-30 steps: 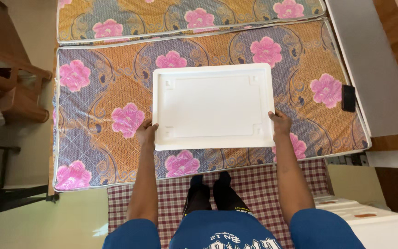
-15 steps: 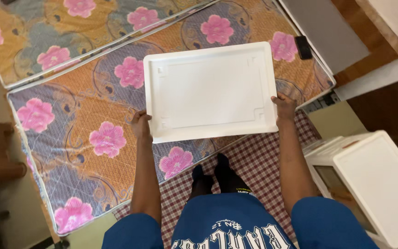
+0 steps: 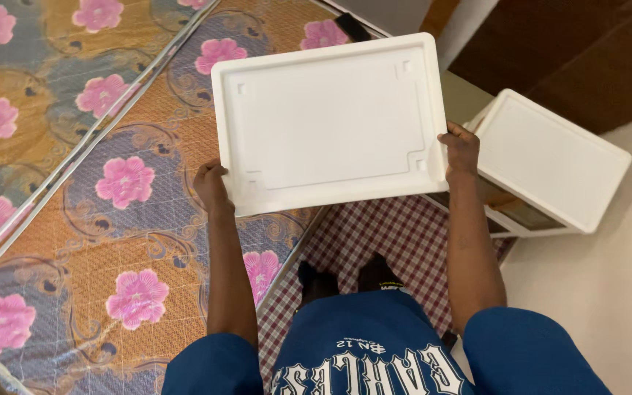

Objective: The person assembles a white plastic storage box by inserting a mesh front panel, attaching a frame, and securing the lid. They then stack the assembled box on top of another identical box and open the front mesh doors of both boxes.

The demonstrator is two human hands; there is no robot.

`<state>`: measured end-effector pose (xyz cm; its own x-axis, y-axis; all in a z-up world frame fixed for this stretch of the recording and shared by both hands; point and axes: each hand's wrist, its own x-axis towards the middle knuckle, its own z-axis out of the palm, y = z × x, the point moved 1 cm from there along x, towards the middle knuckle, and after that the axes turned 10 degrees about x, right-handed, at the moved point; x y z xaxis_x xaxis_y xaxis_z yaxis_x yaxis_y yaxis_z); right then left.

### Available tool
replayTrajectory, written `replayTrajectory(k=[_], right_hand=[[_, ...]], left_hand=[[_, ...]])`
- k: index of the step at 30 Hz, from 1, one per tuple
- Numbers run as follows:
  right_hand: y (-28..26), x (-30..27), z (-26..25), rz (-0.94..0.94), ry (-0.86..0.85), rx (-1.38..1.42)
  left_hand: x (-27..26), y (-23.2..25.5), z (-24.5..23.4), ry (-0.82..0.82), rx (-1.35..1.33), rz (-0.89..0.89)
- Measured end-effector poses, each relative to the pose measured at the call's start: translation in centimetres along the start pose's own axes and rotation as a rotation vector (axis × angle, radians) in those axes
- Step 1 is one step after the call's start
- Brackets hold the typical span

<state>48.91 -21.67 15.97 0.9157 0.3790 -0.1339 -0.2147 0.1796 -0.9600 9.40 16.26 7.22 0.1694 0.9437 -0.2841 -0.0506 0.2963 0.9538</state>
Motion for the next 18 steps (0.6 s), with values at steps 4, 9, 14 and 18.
replayTrajectory(k=[4, 9, 14, 18], right_hand=[[-1.9, -0.6, -6.0, -0.010, 0.115, 0.024], [-4.5, -1.9, -14.0, -0.120, 0.205, 0.057], [-8.3, -3.3, -22.2, -0.070, 0.360, -0.043], [-11.6, -4.8, -28.1, -0.118, 0.403, -0.038]], left_hand=[[-0.9, 0.5, 6.0, -0.095, 0.040, -0.014], [-4.5, 0.6, 13.0, -0.246, 0.000, 0.046], [-9.9, -0.4, 20.9, -0.308, 0.058, 0.024], [-13.6, -2.0, 26.7, -0.362, 0.075, 0.031]])
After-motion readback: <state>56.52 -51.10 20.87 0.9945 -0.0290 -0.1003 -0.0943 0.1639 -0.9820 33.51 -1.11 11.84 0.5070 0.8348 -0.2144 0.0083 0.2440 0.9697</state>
